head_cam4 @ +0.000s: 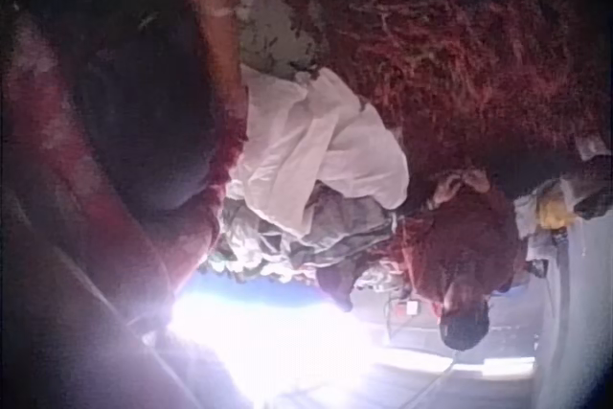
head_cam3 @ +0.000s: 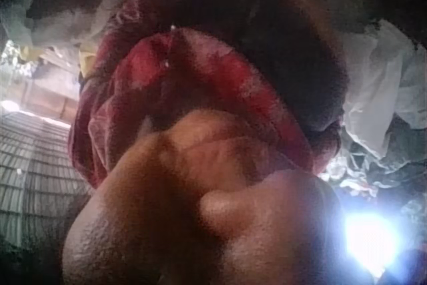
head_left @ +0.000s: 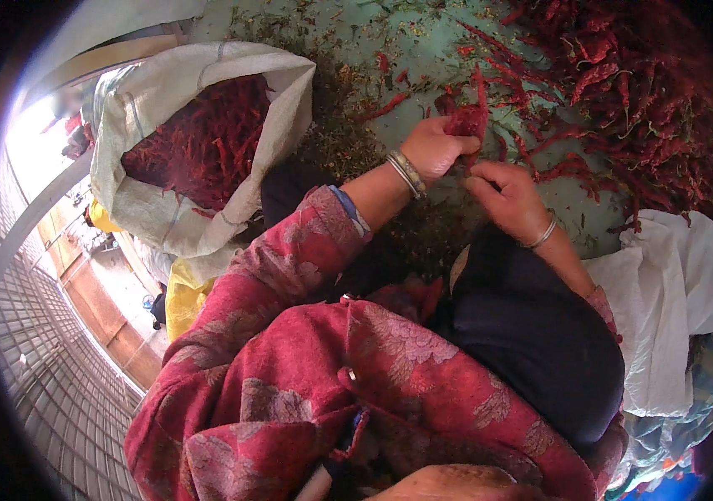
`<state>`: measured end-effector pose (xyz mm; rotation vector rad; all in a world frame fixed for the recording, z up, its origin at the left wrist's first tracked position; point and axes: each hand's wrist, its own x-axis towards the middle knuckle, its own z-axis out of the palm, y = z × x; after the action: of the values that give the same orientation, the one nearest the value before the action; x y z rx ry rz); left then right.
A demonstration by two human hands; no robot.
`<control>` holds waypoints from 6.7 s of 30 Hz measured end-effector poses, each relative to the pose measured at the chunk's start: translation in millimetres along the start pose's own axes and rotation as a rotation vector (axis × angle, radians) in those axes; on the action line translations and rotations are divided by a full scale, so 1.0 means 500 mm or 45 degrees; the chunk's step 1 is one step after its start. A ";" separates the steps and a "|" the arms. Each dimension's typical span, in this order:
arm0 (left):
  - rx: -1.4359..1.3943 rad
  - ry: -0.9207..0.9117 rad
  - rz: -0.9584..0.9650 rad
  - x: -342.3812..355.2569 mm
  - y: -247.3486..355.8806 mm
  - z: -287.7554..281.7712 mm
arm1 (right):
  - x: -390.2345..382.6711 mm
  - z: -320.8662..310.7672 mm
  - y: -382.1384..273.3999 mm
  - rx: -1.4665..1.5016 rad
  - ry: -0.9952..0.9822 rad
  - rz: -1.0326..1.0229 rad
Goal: The person sits on the floor and repeatedly picks dried red chilies from a large pile, removes stems by hand, and places the cleaned chilies into a white sack. The task continues with consistent hand motions and no tools used.
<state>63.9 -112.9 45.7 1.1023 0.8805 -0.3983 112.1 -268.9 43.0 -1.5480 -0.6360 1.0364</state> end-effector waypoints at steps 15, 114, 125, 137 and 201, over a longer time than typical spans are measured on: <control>-0.113 -0.150 0.090 0.088 0.080 -0.063 | 0.069 -0.136 0.109 -0.972 0.701 -0.054; -0.131 -0.308 0.097 0.060 0.057 -0.041 | 0.085 -0.056 0.029 -0.491 0.550 -0.288; 0.237 -0.108 0.377 0.012 0.055 -0.022 | 0.055 -0.025 -0.009 0.189 0.650 -0.186; 0.458 -0.178 0.483 0.009 0.069 0.007 | 0.016 -0.027 0.011 0.053 0.381 -0.041; -0.158 -0.186 -0.206 0.007 0.001 -0.063 | -0.158 -0.131 0.138 -1.143 0.484 0.206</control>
<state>53.0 -84.1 37.9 0.8800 0.8557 -0.5442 122.8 -384.0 -1.2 -2.5332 -0.7577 0.5357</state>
